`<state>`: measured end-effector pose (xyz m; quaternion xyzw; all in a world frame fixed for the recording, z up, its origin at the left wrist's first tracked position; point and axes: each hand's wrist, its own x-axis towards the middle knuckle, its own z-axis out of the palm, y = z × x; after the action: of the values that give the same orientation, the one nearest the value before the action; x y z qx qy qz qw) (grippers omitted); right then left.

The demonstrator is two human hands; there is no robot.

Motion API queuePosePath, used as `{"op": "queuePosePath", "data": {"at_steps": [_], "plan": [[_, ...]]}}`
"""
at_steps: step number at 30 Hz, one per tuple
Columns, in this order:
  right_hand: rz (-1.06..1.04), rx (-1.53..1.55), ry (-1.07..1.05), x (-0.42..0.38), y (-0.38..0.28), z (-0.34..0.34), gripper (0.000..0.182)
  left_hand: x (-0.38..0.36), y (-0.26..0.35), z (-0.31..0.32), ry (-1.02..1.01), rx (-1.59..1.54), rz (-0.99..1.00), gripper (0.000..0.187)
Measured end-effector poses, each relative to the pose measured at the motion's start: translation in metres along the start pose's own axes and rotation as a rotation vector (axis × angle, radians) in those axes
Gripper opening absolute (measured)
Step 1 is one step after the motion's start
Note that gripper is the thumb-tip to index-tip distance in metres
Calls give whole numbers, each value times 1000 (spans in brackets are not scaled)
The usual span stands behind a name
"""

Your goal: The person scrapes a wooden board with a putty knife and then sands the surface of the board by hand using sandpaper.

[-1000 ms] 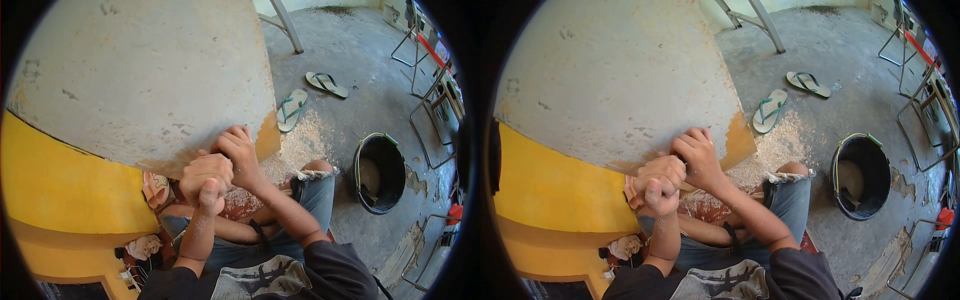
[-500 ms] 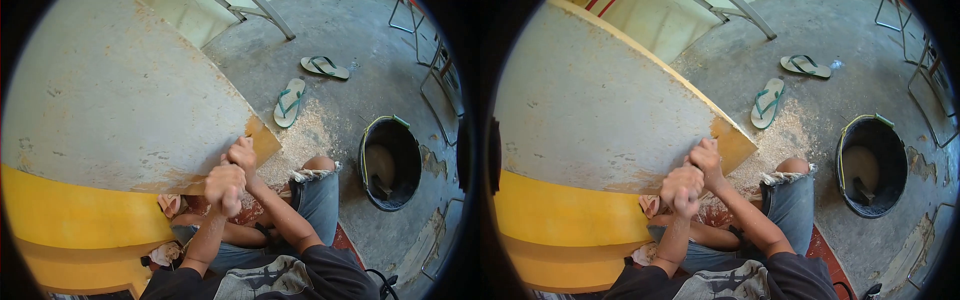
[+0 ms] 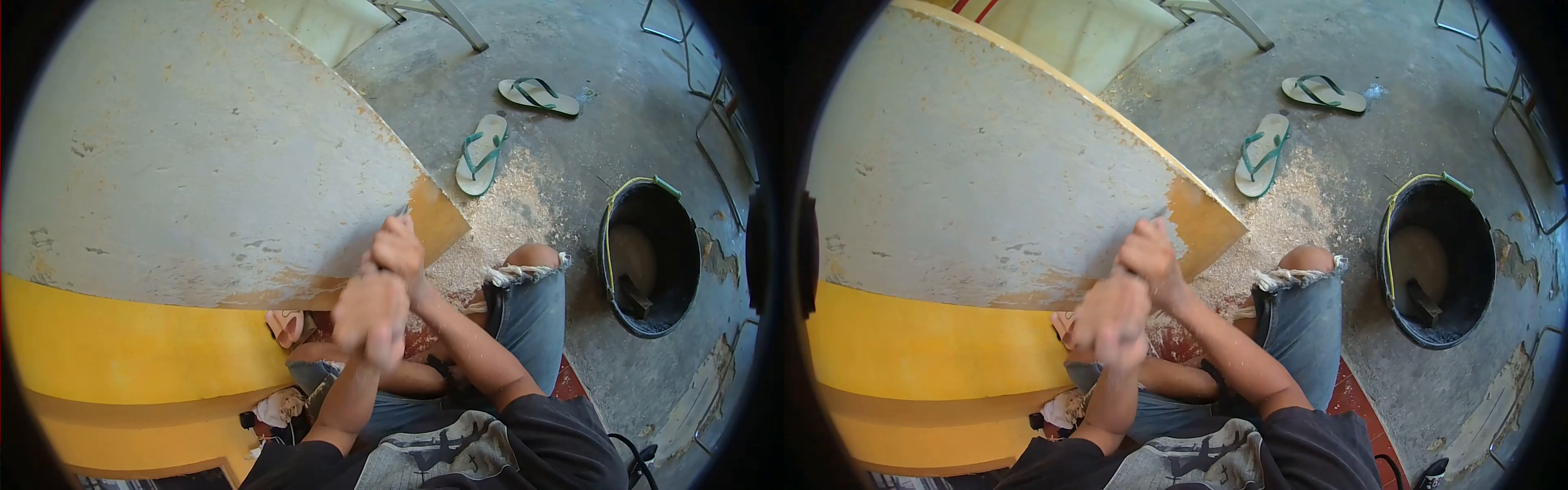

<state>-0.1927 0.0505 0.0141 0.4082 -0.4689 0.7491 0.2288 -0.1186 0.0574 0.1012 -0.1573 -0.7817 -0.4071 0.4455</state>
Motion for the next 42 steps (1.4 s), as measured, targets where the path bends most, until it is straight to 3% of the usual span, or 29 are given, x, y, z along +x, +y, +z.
{"op": "queuePosePath", "data": {"at_steps": [1,2,3,5,6,7,9,13,23,27,28,29,30,31,33,35,37,38,39,42], "plan": [[29,-42,29,-3,7,-1,30,-3,-13,0,24,26,-70,38],[107,-72,-24,-10,11,-9,31,-8,-18,3,32,-50,-168,57],[96,-88,-19,-2,7,-9,31,-4,-12,9,28,-66,-158,57],[-84,47,73,14,-13,-6,30,4,15,19,30,-79,100,55],[-71,43,19,17,-17,-12,31,6,17,20,29,-124,113,53],[-69,49,14,8,-7,-14,31,3,6,17,33,-118,110,53],[87,-97,18,-5,10,-10,32,0,-16,11,-9,-70,-100,52],[-31,75,23,9,-8,-12,33,5,10,19,-29,-51,70,53],[10,52,-3,3,-9,-5,30,-1,9,4,-122,23,22,60],[13,35,-14,3,-11,-2,29,4,17,0,-78,-90,60,55],[26,15,14,-3,1,1,28,-9,11,1,10,-19,-90,50],[37,-1,36,-12,8,3,28,-20,-19,5,94,-155,-44,41],[175,-33,-43,-9,3,-7,27,-15,-15,-3,60,-84,-95,40],[165,-43,-40,-4,-1,-6,27,-8,-13,-7,21,-28,-141,40],[20,14,14,5,-11,-3,27,2,6,7,-46,-199,42,39],[26,-9,-19,0,-11,-7,27,3,9,9,-52,-120,109,42],[128,-88,24,-25,17,1,29,-17,-15,-10,-38,130,-212,45],[183,-81,-4,-27,16,-1,29,-21,-33,-12,2,-183,-240,44],[182,-96,3,-25,12,1,29,-17,-29,-10,-6,-198,-240,44],[80,36,-56,-5,-10,0,27,0,3,2,-97,-64,56,51]]}}
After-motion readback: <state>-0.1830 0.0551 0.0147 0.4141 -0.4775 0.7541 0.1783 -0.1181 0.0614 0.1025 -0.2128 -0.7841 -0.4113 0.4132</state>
